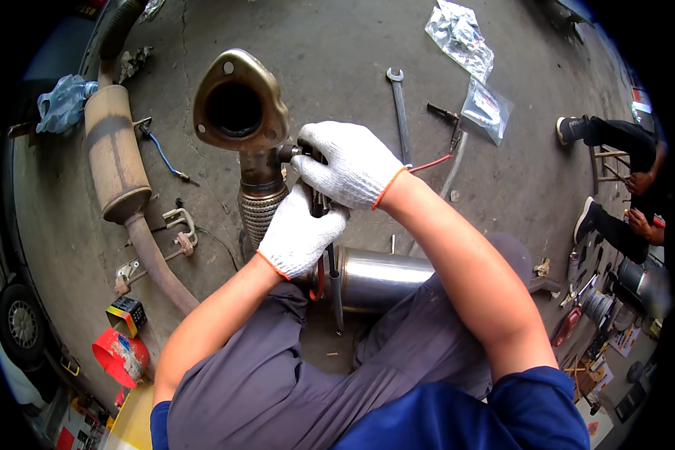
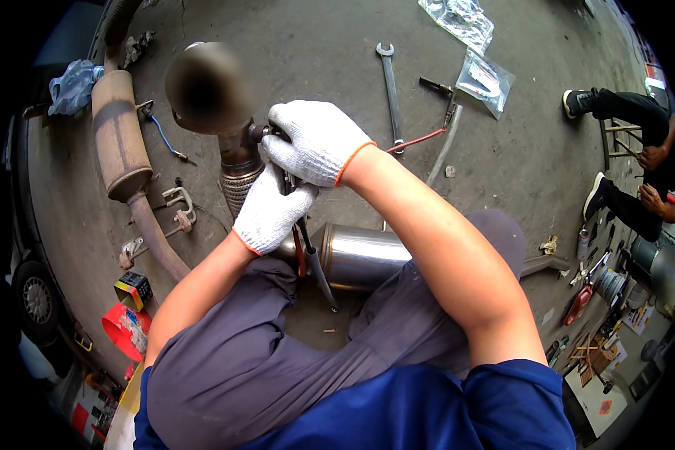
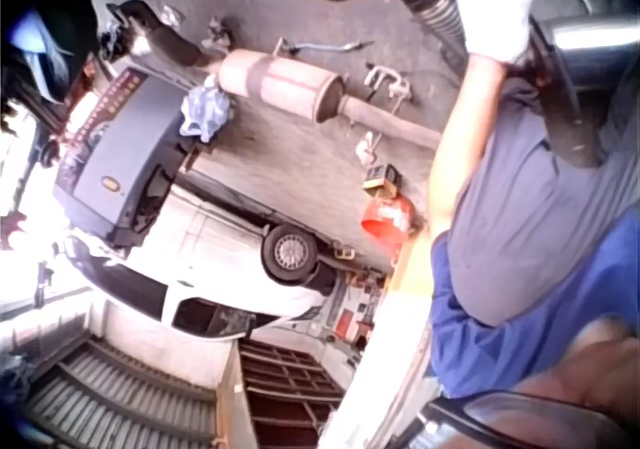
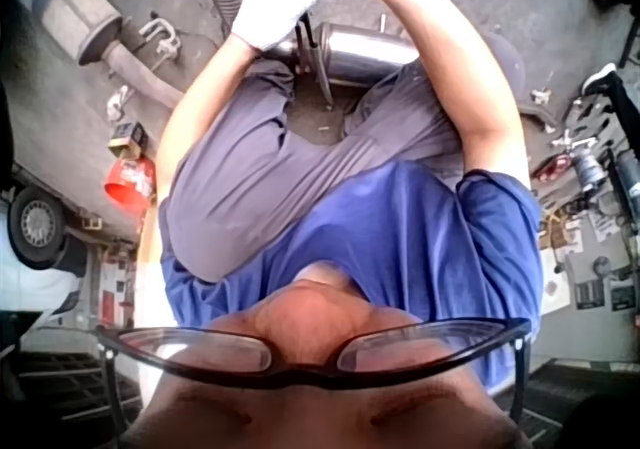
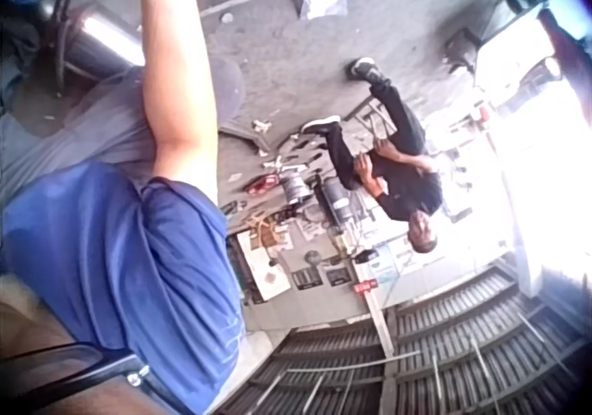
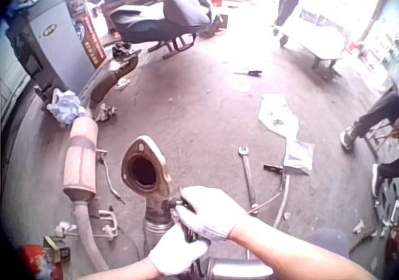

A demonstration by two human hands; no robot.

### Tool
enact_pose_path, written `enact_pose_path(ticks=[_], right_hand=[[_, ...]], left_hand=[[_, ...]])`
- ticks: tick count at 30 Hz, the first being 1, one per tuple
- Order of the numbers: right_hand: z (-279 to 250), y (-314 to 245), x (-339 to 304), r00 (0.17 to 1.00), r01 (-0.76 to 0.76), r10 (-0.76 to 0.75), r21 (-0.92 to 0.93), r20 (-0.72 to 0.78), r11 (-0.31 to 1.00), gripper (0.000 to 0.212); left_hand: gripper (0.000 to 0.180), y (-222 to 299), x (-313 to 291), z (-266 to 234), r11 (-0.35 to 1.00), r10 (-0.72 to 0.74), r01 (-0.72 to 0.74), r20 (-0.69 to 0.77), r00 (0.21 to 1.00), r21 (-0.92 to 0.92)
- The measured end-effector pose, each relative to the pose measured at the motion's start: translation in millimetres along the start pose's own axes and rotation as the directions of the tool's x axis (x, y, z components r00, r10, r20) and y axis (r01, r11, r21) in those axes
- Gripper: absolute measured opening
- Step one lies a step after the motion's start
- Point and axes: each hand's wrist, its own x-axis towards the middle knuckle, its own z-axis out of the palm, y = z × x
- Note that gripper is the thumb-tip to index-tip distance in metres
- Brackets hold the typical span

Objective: The person sits on the floor and uses a wrench to tighten bolts on a flexible exhaust pipe section. They repeatedly reposition the pipe and apply the wrench to different bolt locations while another person sits nearby.

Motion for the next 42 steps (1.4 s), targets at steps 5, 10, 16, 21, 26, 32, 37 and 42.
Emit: enact_pose_path(ticks=[5, 10, 16, 21, 26, 32, 37, 42], right_hand=[[0.2, 3.3, -2.5, 1.0, -0.016, 0.017, 0.025, -0.009, 1.0, 0.03], [-27.3, 54.7, 8.4, 0.808, -0.581, 0.527, 0.501, 0.263, 0.641, 0.068], [1.5, 189.5, -30.1, 0.475, -0.822, 0.878, -0.384, -0.058, 0.42, 0.06], [33.5, 174.8, -29.5, 0.482, -0.831, 0.869, -0.372, -0.113, 0.413, 0.049], [9.1, 195.9, -25.8, 0.486, -0.834, 0.843, 0.166, -0.231, 0.526, 0.077], [-70.7, 143.0, -13.0, 0.728, -0.492, 0.61, 0.858, 0.313, 0.146, 0.042], [-100.7, 76.9, -34.4, 0.815, -0.245, 0.57, 0.954, 0.107, 0.171, 0.042], [-146.0, 20.1, -58.5, 0.982, 0.076, 0.16, 0.989, -0.096, 0.126, 0.064]], left_hand=[[0.053, -1.9, 2.1, 2.6, 1.0, -0.016, 0.016, -0.004, 1.0, 0.024], [0.043, -25.0, -2.6, 3.9, 0.992, -0.03, 0.024, -0.054, 0.998, -0.12], [0.042, 4.4, 2.2, -2.8, 0.93, -0.11, 0.116, 0.038, 0.993, -0.35], [0.032, -6.8, 2.2, 2.3, 0.994, -0.026, 0.016, -0.096, 0.995, -0.105], [0.028, -7.1, 1.7, 6.0, 0.992, 0.062, -0.075, -0.13, 0.99, -0.1], [0.03, -7.2, 2.9, 7.0, 0.986, 0.048, -0.066, -0.119, 0.992, -0.152], [0.03, -4.6, 1.5, 3.6, 0.99, 0.039, -0.054, -0.109, 0.993, -0.134], [0.034, 0.2, 2.3, 1.6, 0.993, 0.017, -0.027, -0.089, 0.996, -0.118]])
